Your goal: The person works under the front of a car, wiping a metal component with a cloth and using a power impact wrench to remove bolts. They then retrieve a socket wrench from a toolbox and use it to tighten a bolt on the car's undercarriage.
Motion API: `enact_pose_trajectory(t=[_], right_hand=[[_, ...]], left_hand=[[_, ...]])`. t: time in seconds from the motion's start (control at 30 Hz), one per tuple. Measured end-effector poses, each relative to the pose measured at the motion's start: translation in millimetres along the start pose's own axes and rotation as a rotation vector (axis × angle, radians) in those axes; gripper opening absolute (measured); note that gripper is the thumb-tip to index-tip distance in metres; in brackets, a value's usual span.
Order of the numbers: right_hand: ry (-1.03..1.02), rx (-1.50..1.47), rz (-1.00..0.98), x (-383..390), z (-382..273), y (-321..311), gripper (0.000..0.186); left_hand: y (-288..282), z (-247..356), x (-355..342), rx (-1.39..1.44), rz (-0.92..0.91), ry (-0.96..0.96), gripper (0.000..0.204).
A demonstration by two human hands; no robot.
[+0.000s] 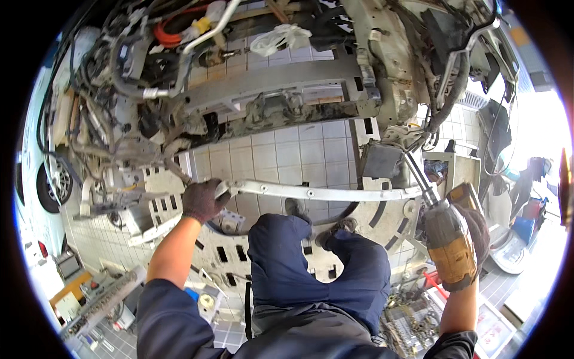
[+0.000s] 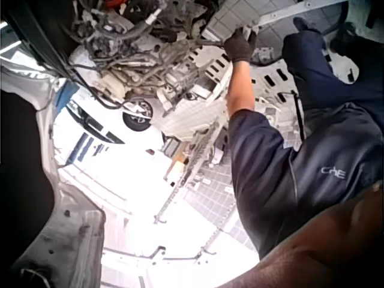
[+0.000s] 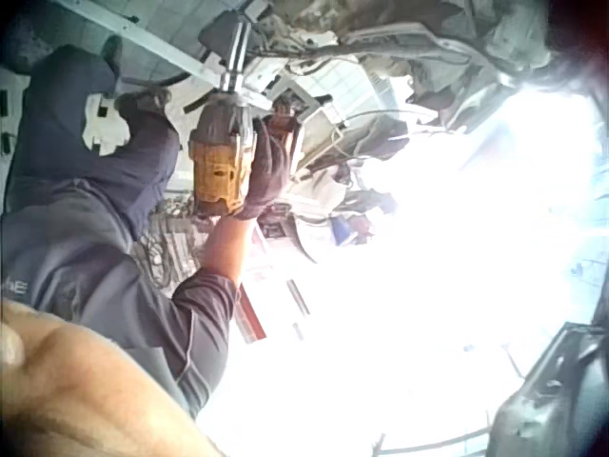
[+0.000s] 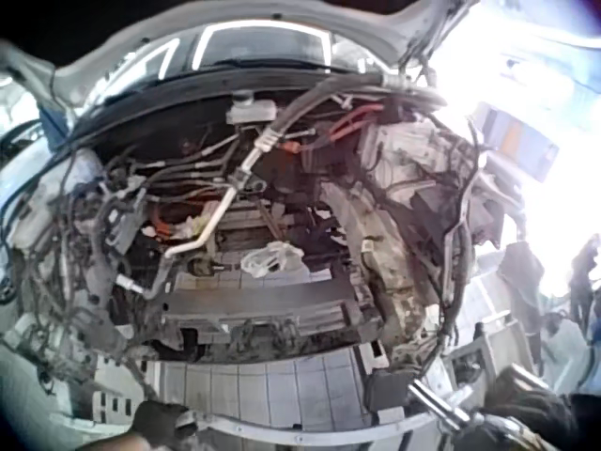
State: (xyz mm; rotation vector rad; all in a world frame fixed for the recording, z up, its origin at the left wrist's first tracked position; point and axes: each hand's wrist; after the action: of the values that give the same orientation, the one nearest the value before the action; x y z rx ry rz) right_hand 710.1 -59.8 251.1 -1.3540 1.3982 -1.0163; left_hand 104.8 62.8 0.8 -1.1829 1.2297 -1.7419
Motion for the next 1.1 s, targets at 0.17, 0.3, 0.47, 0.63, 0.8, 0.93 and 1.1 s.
enact_pose_trajectory(t=[0.17,0.3,0.47,0.63,0.8,0.93,1.1], right_hand=[[0.073,-0.025,0.014,30,-38,-22,0.046],[0.082,0.061,-0.041,43,-85,-11,0.041],[-0.168,0.098,-0.259,46,-120,25,0.039],[-0.032,-0.258,-0.429,37,-176,44,0.045],[0.221,-0.572,-0.470,30,-259,52,0.048],[0.418,-0.854,-0.491,1,-360,44,0.060],[-0.412,0.037,-0.331,-4,-423,51,0.056]], left_hand=[[-17,11,-7,-0.045,-0.069,-0.109,0.053],[-19,7,12,0.056,-0.002,-0.297,0.061],[-10,-70,91,0.241,0.033,-0.395,0.077],[-8,-134,135,0.132,-0.086,-0.419,0.081],[-25,-140,136,0.147,-0.212,-0.338,0.076],[-27,-181,155,0.151,-0.174,-0.254,0.075],[-39,-219,171,0.203,-0.340,-0.280,0.074]])
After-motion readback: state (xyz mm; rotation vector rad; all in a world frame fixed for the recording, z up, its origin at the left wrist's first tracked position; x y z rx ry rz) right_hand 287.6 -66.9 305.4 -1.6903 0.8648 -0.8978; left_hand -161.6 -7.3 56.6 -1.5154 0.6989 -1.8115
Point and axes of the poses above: each hand's wrist, its own x-axis away from the middle knuckle, its own y-axis out of the palm, z = x × y
